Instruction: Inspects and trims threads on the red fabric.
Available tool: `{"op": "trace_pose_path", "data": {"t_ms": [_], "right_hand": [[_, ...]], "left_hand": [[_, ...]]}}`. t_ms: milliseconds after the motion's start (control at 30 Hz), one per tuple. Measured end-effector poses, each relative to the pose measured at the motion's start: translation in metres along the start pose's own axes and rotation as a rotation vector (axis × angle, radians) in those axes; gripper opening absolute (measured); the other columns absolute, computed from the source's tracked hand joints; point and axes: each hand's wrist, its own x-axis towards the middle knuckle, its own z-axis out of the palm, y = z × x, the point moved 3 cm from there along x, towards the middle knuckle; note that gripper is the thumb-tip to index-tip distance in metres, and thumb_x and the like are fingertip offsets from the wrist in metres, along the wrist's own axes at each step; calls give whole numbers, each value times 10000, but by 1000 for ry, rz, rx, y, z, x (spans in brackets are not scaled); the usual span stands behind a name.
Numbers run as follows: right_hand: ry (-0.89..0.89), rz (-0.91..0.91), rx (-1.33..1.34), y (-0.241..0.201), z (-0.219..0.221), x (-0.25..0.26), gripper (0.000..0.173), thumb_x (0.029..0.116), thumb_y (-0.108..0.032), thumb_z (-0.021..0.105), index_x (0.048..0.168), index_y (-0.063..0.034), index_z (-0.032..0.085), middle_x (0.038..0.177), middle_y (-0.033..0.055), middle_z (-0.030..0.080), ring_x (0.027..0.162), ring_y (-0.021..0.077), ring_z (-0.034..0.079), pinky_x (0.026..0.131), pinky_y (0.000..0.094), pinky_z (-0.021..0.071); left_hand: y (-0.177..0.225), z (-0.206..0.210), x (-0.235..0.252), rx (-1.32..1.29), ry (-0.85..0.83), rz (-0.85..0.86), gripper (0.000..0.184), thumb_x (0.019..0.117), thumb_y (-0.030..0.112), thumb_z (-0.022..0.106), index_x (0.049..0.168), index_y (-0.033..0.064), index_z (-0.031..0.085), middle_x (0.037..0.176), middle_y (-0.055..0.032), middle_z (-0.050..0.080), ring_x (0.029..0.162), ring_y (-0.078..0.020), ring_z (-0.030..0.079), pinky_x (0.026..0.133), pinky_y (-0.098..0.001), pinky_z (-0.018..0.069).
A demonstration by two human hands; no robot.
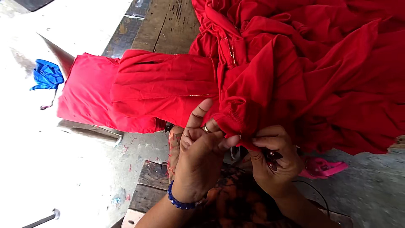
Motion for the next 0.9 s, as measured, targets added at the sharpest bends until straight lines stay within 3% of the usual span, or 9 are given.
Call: {"op": "trace_pose_path", "data": {"t_ms": [67,133,200,300,433,500,600,700,900], "right_hand": [[-3,22,33,-1,0,2,69,957,-38,683,1012,-41,643,1001,16,588,902,1,605,797,131,549],[-16,47,69,-2,-2,3,80,953,-26,678,1022,-43,639,1010,14,580,900,-1,603,793,133,553],[-29,81,101,-4,-5,4,108,955,-38,681,1053,-59,640,1029,6,577,932,6,606,811,146,558],[-55,127,106,-10,-14,8,192,982,-128,675,1155,-108,596,1087,-21,543,867,-33,562,738,109,524],[-74,103,-93,-21,-31,12,253,1035,-323,608,1182,-118,581,1095,-36,519,926,-48,530,764,94,472],[-42,34,-249,-26,-34,14,256,1039,-304,623,1105,-57,612,997,8,576,904,-14,575,785,120,502],[-25,-44,-436,-31,-33,16,293,1030,-306,640,1001,-15,653,802,45,632,749,37,599,701,171,493],[-23,-80,-539,-33,-30,18,294,1040,-306,618,995,-18,652,773,54,612,720,75,585,671,201,474],[12,-115,-589,-36,-29,21,292,1063,-297,566,1011,-17,635,777,60,590,710,84,568,661,206,456]], "left_hand": [[-3,3,1,70,-52,42,581,907,-30,700,1449,102,542,1134,-135,718,933,-172,737,838,-317,623],[-7,7,3,172,-6,109,479,874,-6,763,1338,61,660,1049,-118,743,856,-143,738,777,-293,628],[-10,10,5,253,26,177,287,905,18,745,1192,38,733,965,-99,752,784,-123,734,714,-268,632],[-11,14,8,314,-15,264,121,977,49,667,1073,36,739,969,-92,750,838,-137,743,774,-295,637],[-12,17,11,339,-64,294,95,1006,69,627,1067,54,699,986,-78,735,883,-162,745,839,-340,637],[-14,19,10,356,-93,316,92,997,87,648,1070,77,702,1002,-66,742,906,-163,753,851,-352,642],[-18,21,7,450,-127,362,93,965,135,705,1057,142,717,964,15,734,886,-89,727,821,-297,632],[-21,24,4,528,-171,397,93,969,147,705,1062,150,702,957,47,714,861,-34,697,760,-218,609],[-32,26,0,618,-237,436,85,969,135,704,1053,138,687,965,52,706,891,-21,682,789,-198,587]]}}
